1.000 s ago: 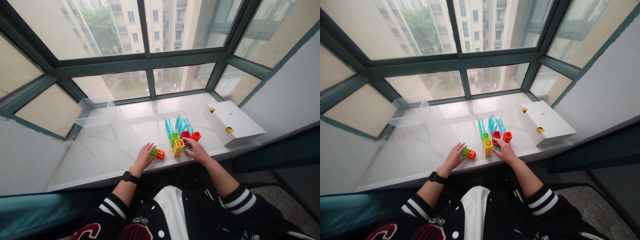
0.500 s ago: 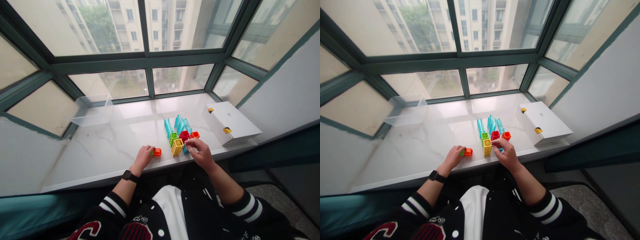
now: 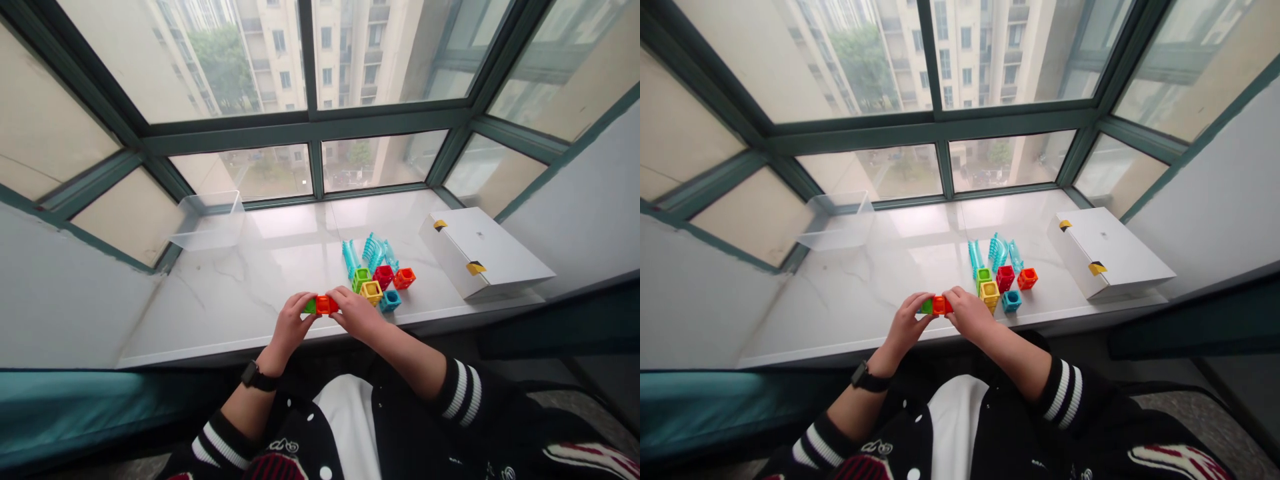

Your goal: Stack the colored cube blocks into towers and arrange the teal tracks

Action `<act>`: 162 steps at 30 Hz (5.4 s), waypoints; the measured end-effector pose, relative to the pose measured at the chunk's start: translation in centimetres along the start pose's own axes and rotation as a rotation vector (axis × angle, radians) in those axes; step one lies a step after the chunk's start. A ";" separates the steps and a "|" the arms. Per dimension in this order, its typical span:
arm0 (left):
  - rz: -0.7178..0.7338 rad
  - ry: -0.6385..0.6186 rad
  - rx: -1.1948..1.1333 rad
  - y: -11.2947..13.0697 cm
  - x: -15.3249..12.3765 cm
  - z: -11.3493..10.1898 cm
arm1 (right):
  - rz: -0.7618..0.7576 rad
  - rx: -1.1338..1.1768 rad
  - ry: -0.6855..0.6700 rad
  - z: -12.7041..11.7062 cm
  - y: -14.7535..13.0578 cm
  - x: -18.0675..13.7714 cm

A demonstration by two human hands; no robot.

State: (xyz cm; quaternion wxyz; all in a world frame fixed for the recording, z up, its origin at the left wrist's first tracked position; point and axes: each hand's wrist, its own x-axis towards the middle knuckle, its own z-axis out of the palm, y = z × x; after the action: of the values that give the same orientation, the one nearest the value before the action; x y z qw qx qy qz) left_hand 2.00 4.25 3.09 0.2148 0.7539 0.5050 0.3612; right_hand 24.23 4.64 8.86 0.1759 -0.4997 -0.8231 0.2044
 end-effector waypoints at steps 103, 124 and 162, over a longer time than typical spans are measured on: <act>-0.624 0.118 -0.672 1.7 -0.4 2.7 | 0.477 0.223 0.590 -1.9 25.3 -5.4; -0.684 0.154 -0.694 0.8 -1.7 2.9 | 0.577 0.331 0.574 0.1 25.9 -5.2; -0.128 -0.177 0.355 -6.1 0.2 3.7 | 0.544 0.410 0.562 0.3 27.4 -6.9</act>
State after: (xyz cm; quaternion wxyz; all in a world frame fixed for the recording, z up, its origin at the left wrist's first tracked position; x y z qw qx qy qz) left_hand 1.12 7.02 -3.45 0.1448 0.7753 0.5864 0.1845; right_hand 47.72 9.83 -6.07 0.4282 -0.6891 -0.5244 0.2584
